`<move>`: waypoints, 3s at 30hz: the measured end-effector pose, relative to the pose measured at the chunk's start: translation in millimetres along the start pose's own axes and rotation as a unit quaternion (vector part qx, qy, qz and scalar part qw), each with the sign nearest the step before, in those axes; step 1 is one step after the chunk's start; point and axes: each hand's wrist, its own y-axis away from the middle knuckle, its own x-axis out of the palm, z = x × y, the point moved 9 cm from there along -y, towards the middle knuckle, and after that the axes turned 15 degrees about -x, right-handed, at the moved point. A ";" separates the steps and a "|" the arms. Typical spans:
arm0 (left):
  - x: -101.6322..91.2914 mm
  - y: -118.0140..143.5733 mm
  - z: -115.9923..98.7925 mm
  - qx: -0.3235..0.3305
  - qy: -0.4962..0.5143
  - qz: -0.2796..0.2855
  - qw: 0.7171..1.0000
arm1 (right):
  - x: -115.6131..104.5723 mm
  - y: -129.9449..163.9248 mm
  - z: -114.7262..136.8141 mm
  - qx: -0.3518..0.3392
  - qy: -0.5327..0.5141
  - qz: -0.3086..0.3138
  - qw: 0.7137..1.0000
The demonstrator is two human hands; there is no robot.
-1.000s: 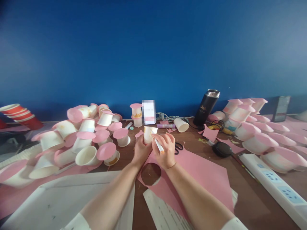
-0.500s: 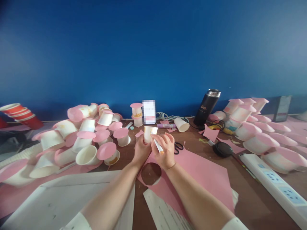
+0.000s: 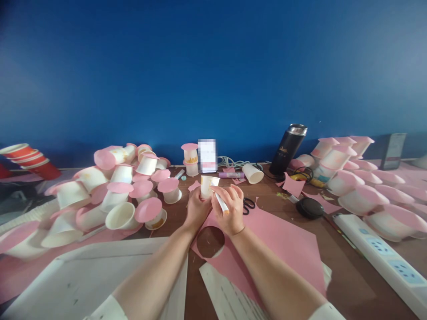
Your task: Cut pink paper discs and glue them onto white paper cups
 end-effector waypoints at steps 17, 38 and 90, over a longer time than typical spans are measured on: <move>-0.9 2.2 -4.1 0.018 -0.021 -0.011 1.000 | 3.1 -2.0 0.7 0.000 0.004 0.024 1.000; -2.5 0.9 -2.8 0.009 -0.012 -0.012 1.000 | 4.0 -1.9 2.6 0.000 0.005 0.033 0.999; -2.4 -1.4 1.7 -0.011 -0.026 -0.014 1.000 | 5.6 -1.4 4.2 -0.004 0.000 0.030 1.000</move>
